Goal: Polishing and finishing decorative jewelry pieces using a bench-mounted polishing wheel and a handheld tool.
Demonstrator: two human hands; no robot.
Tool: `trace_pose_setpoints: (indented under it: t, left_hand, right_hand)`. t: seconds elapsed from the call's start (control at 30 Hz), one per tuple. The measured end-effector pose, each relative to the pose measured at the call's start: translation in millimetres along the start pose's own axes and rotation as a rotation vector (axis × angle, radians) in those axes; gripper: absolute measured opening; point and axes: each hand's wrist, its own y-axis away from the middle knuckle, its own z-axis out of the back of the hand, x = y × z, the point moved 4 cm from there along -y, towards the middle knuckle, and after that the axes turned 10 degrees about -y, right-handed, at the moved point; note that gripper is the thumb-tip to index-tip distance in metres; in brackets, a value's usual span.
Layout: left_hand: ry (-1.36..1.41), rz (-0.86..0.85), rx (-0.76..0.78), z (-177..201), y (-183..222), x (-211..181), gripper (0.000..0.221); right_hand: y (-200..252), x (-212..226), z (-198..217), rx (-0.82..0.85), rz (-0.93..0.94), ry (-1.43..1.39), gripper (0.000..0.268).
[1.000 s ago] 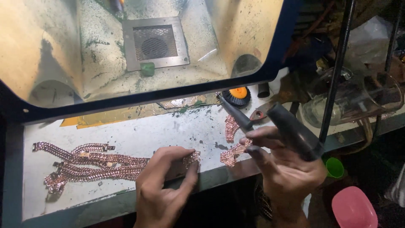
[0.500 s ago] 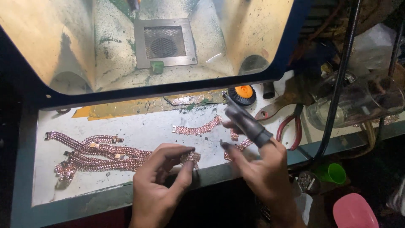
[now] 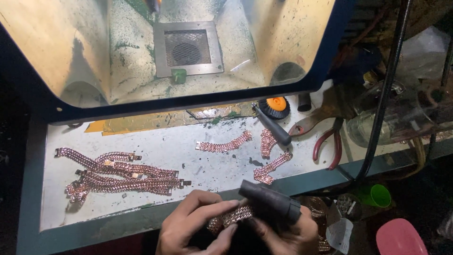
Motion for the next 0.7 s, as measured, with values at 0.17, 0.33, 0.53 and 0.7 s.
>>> trace_pose_setpoints:
  t: [0.17, 0.33, 0.53, 0.7]
  left_hand:
    - [-0.126, -0.101, -0.041, 16.1, -4.7, 2.7, 0.026]
    - [-0.2, -0.103, -0.142, 31.4, -4.3, -1.5, 0.026]
    - [-0.18, -0.107, -0.174, 45.9, -6.9, -16.1, 0.023]
    - [-0.362, -0.011, -0.162, 57.6, -6.3, -19.2, 0.023]
  right_hand:
    - [-17.9, 61.1, -11.7, 0.159, 0.398, 0.141, 0.035]
    - [-12.1, 88.1, -16.6, 0.243, 0.473, 0.198, 0.025]
    - [-13.0, 78.1, -9.1, 0.185, 0.373, 0.299, 0.024]
    - [-11.0, 95.1, -17.7, 0.188, 0.479, 0.291, 0.023]
